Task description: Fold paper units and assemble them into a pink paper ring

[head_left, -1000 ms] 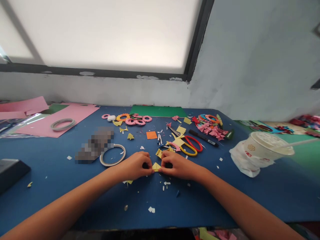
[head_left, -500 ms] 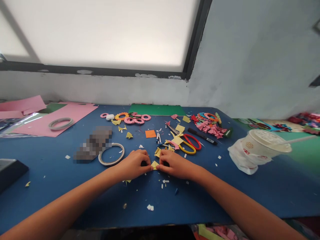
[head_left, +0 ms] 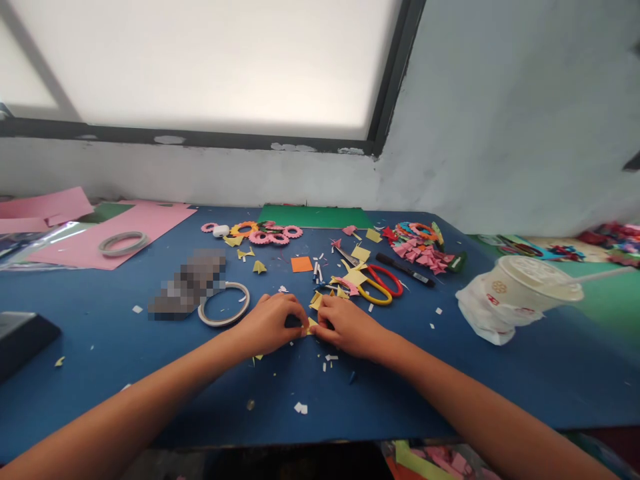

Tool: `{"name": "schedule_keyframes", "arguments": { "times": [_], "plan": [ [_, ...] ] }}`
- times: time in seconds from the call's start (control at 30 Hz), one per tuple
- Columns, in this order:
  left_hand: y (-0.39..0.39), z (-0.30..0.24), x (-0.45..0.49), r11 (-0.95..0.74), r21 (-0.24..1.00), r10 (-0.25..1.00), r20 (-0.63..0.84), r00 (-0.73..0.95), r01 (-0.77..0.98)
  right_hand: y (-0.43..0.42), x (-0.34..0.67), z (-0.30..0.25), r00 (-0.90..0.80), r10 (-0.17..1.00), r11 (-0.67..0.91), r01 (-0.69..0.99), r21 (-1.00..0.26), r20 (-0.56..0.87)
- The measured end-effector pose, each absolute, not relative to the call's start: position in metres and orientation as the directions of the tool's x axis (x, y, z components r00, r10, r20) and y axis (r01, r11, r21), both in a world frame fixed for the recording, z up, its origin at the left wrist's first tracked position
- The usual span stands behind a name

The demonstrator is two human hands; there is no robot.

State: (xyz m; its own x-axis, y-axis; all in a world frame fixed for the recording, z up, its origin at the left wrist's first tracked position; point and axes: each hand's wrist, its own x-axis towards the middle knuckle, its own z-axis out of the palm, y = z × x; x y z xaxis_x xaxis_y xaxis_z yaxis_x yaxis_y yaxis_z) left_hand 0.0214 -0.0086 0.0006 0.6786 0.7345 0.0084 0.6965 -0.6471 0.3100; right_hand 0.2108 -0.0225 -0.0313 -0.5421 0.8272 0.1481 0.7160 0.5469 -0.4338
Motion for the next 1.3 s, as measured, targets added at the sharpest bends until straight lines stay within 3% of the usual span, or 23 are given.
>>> {"name": "schedule_keyframes", "arguments": {
  "times": [0.43,0.9,1.3],
  "plan": [
    [-0.023,0.001,0.019,-0.845,0.08,0.532,0.038,0.846,0.528,-0.023,0.215,-0.026,-0.576,0.808,0.556,0.675,-0.485,0.125],
    [-0.031,0.003,0.018,-0.853,-0.035,0.52,0.016,0.854,0.52,-0.022,0.211,-0.032,-0.51,0.852,0.5,0.724,-0.475,0.12],
    [-0.033,0.006,0.017,-0.86,-0.004,0.51,0.039,0.86,0.51,-0.021,0.21,-0.031,-0.505,0.858,0.486,0.741,-0.463,0.094]
  ]
}}
